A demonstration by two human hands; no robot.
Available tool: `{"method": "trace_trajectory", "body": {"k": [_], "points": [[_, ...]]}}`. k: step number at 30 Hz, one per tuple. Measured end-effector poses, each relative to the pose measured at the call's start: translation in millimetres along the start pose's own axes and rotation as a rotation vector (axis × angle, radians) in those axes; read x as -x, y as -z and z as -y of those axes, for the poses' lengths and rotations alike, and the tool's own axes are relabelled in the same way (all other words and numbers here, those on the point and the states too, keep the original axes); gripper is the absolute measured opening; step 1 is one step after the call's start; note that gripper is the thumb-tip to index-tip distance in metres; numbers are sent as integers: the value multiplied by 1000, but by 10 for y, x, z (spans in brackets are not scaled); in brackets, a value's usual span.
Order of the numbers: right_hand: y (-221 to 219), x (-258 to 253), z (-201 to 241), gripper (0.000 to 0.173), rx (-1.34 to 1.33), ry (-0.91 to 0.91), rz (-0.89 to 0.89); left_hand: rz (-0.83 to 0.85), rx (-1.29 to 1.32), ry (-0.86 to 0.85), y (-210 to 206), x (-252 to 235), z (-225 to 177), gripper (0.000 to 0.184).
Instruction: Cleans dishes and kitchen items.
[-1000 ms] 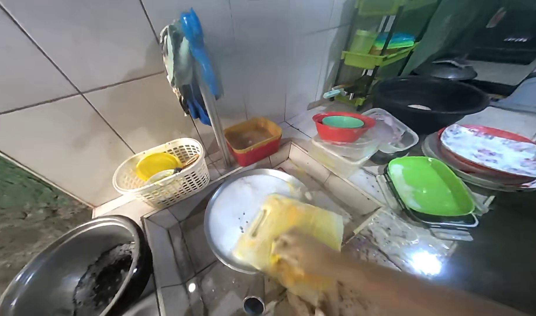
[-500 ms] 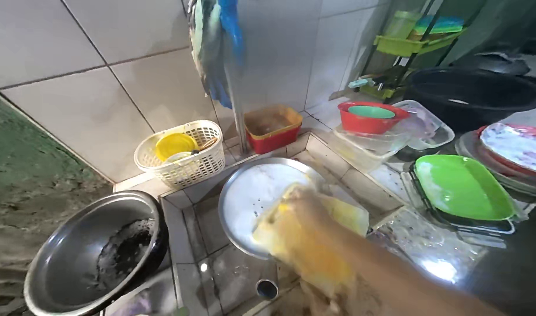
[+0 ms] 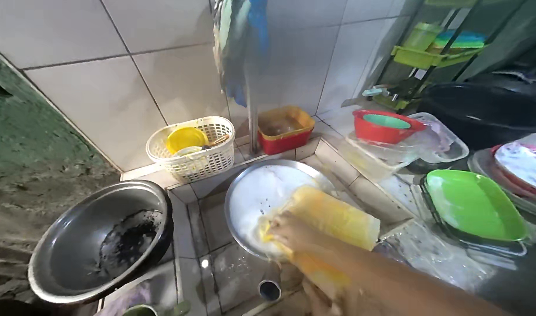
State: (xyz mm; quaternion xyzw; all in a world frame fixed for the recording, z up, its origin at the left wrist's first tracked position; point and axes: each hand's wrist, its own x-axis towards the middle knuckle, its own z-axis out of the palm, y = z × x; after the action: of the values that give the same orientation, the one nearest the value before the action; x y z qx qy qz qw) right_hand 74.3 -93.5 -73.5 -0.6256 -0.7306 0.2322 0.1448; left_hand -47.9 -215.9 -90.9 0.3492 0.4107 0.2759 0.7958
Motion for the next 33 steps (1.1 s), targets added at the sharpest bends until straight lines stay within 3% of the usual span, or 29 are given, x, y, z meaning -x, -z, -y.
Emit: {"method": "trace_trajectory", "body": {"k": [2, 4, 9, 11, 15, 18, 20, 22, 24, 28, 30, 32, 33], "points": [[50, -251, -153, 26, 36, -114, -55, 19, -31, 35, -25, 14, -73, 73], [26, -147, -71, 26, 65, -135, -69, 9, -19, 28, -19, -3, -61, 73], [14, 989, 188, 27, 26, 29, -34, 39, -184, -10, 27, 20, -41, 83], [63, 822, 123, 28, 71, 63, 23, 45, -194, -26, 41, 15, -26, 82], [9, 10, 82, 25, 147, -56, 53, 15, -21, 7, 12, -43, 19, 75], [54, 409, 288, 28, 135, -88, 163, 4, -19, -10, 40, -37, 31, 79], [29, 940, 202, 21, 184, 91, 8, 45, -96, -46, 56, -2, 8, 79], [85, 1039, 130, 21, 181, 147, -1, 75, -169, -112, 78, -2, 65, 78], [141, 683, 89, 28, 135, 29, 108, 61, -138, -106, 112, -10, 94, 79], [215, -90, -319, 26, 120, -278, -144, 42, 73, -16, 39, -58, 64, 73], [197, 117, -249, 25, 146, -288, -179, 29, 48, -45, 56, -58, 100, 73], [108, 672, -49, 23, 136, -193, -189, 43, 0, -159, 57, -60, 178, 72], [58, 937, -60, 21, 141, -133, -289, 37, -6, -157, 35, -52, 172, 72]]}}
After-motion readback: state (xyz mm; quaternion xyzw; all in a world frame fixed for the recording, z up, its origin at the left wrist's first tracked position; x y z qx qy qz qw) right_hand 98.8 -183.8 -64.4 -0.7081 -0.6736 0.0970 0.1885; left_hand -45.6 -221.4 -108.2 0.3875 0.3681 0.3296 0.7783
